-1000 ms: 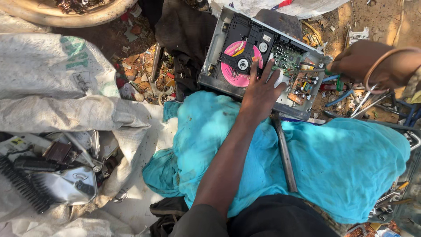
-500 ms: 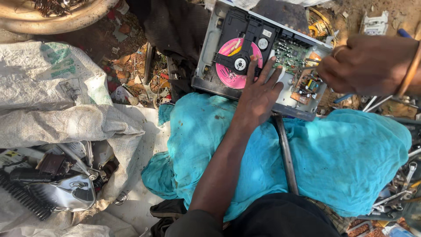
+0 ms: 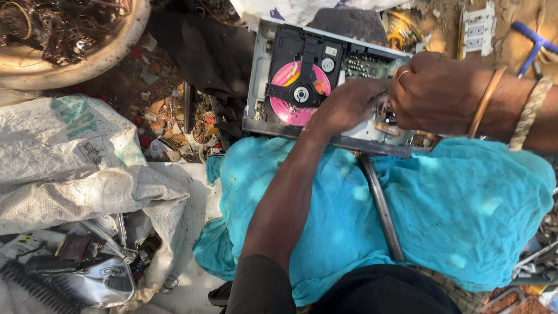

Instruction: The person sits on the ground with a DVD player on their lap, uses a screwdriver to unscrew and pry open its casing and remove internal boards, then uses a hammer to break the chassis apart, placing removed parts and debris aside.

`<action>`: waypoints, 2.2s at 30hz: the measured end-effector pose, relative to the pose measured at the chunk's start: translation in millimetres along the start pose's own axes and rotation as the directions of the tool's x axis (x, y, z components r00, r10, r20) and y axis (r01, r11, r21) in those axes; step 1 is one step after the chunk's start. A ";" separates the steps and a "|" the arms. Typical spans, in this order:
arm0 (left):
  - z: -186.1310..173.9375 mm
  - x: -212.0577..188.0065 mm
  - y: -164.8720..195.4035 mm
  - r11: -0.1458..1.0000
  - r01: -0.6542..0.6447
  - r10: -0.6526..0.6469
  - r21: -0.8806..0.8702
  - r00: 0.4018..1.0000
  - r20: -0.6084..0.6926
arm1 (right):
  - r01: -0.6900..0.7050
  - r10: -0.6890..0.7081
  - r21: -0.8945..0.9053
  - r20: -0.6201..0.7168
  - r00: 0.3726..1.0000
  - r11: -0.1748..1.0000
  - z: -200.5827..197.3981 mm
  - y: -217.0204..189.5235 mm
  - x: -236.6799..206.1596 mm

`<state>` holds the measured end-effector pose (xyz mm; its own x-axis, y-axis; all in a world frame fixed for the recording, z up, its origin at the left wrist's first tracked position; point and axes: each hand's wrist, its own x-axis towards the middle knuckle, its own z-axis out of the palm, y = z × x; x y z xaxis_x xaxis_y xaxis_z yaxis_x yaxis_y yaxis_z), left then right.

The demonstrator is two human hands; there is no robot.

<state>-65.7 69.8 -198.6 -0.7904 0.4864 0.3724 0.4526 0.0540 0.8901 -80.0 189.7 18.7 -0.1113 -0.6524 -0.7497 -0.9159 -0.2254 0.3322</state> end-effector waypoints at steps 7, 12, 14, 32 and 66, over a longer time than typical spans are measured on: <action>-2.2 10.7 -11.6 0.994 -0.112 0.112 0.003 0.992 0.061 | -0.783 0.323 0.517 0.718 0.617 0.346 -0.9 19.3 -7.4; -11.7 14.4 -2.9 0.998 -0.034 0.033 -0.062 0.999 -0.016 | -0.592 0.309 0.572 0.519 0.797 0.568 11.7 15.9 -7.0; -15.5 10.7 2.7 0.997 0.060 -0.059 -0.047 0.998 0.015 | -0.312 0.292 0.324 0.108 0.950 0.893 -3.3 7.4 -1.6; -26.6 6.1 8.2 0.973 0.092 -0.081 -0.212 0.995 0.062 | -0.617 0.617 0.669 0.292 0.731 0.414 -26.7 -12.4 -51.1; -28.0 -4.3 42.8 0.811 0.071 -0.063 0.580 0.997 -0.034 | 0.575 0.900 0.793 0.383 -0.209 -0.203 53.5 -126.4 44.8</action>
<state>-54.5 45.6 -154.8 -0.8308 0.4522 0.3245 0.5509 0.5843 0.5959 10.1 227.7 -87.6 -0.9485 0.2104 0.2367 -0.1834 0.2446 -0.9521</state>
